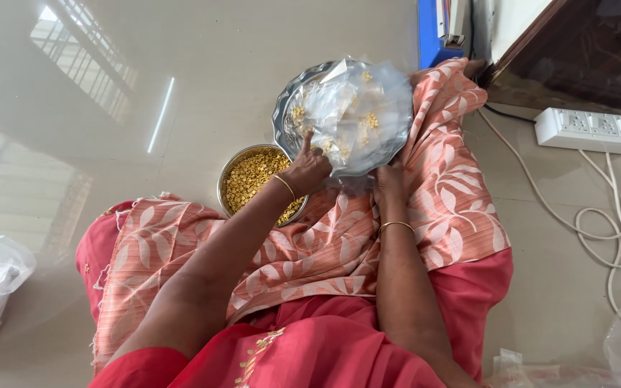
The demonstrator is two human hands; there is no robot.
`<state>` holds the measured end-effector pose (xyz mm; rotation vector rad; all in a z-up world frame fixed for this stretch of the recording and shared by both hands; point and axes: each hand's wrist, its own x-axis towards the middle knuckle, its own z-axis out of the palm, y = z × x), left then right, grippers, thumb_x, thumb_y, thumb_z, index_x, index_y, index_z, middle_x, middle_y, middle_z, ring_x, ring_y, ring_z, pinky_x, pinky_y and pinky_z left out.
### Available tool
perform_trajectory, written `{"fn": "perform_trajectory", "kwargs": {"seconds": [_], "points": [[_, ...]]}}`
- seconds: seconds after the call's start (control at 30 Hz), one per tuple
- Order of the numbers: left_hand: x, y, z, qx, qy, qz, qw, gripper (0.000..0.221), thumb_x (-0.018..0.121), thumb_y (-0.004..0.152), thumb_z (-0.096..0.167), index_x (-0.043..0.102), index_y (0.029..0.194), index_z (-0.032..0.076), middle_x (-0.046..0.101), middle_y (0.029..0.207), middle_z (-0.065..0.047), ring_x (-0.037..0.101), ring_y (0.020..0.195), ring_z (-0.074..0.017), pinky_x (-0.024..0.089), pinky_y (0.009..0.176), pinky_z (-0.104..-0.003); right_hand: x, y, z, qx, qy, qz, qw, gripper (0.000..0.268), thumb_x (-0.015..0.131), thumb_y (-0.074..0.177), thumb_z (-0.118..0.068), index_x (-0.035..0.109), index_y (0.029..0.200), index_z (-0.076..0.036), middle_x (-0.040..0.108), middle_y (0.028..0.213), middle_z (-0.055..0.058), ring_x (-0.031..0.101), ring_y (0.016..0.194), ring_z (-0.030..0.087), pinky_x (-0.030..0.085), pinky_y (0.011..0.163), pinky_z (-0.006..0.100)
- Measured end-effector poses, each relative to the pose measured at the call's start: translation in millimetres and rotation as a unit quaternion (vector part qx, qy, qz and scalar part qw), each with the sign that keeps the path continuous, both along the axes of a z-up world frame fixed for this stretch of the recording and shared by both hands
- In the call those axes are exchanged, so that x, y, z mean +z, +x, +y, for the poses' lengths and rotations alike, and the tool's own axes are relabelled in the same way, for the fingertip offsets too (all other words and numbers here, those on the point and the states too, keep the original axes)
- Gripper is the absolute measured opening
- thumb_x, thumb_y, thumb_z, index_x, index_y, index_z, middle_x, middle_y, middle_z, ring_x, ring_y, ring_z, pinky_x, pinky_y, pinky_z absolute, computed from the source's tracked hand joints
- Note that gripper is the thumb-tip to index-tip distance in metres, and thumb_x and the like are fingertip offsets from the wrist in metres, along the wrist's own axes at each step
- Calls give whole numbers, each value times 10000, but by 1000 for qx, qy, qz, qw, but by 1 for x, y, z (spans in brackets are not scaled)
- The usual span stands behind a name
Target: The person sits on the floor and fills small clear plastic bags with gold-colored beads from a steel bowl, then ties each bag closed and places it on a tray holding other filled bags. They repeat this bagging cycle throughout the episode.
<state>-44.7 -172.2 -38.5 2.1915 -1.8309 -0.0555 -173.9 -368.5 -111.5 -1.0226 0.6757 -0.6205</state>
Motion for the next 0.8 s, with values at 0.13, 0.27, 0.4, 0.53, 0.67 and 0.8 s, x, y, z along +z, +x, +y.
{"fn": "perform_trajectory", "kwargs": {"seconds": [0.13, 0.27, 0.4, 0.53, 0.67, 0.8], "points": [[-18, -14, -6, -16, -12, -35, 999, 234, 684, 893, 54, 699, 670, 121, 631, 643, -28, 671, 889, -251, 37, 1238, -700, -43, -8, -44, -100, -33, -77, 991, 628, 450, 650, 159, 620, 1252, 101, 680, 1157, 142, 655, 975, 247, 525, 822, 293], [-2, -39, -1, -12, 49, -122, 991, 221, 683, 892, 87, 734, 678, 110, 659, 626, -62, 671, 1073, -315, 61, 1216, -711, -45, -9, -60, -147, -108, -114, 977, 445, 488, 739, 104, 596, 1168, 151, 707, 1186, 204, 707, 1079, 257, 554, 964, 290], [16, -56, 5, -20, 72, -115, 991, 154, 686, 835, 82, 751, 699, 114, 674, 678, -63, 663, 1087, -333, 81, 1224, -701, -72, -8, -74, -168, -297, 70, 937, 548, 622, 634, 99, 592, 1181, 126, 665, 1126, 212, 673, 1001, 278, 539, 900, 308], [15, -67, 24, 25, 96, -127, 987, 168, 657, 920, 168, 726, 919, 15, 675, 930, -148, 611, 1138, -389, 66, 1203, -772, -24, -22, -46, -170, -407, 121, 889, 377, 629, 718, 54, 634, 1093, 98, 677, 1019, 201, 665, 932, 271, 530, 868, 363], [18, -83, 86, 90, -194, -127, 969, 477, 687, 969, 295, 605, 1220, -102, 539, 1343, -294, 463, 1289, -452, 93, 1163, -764, 10, -33, -35, -269, -572, 161, 758, 216, 641, 743, 65, 658, 958, 50, 671, 943, 212, 641, 872, 331, 527, 831, 455], [22, -81, 158, 157, -123, -96, 975, 715, 702, 804, 254, 546, 1411, -88, 463, 1422, -257, 417, 1325, -429, 98, 1156, -753, 37, -42, -34, -260, -546, 148, 782, 84, 652, 843, 26, 657, 926, 22, 683, 915, 189, 647, 858, 354, 524, 798, 454]]}}
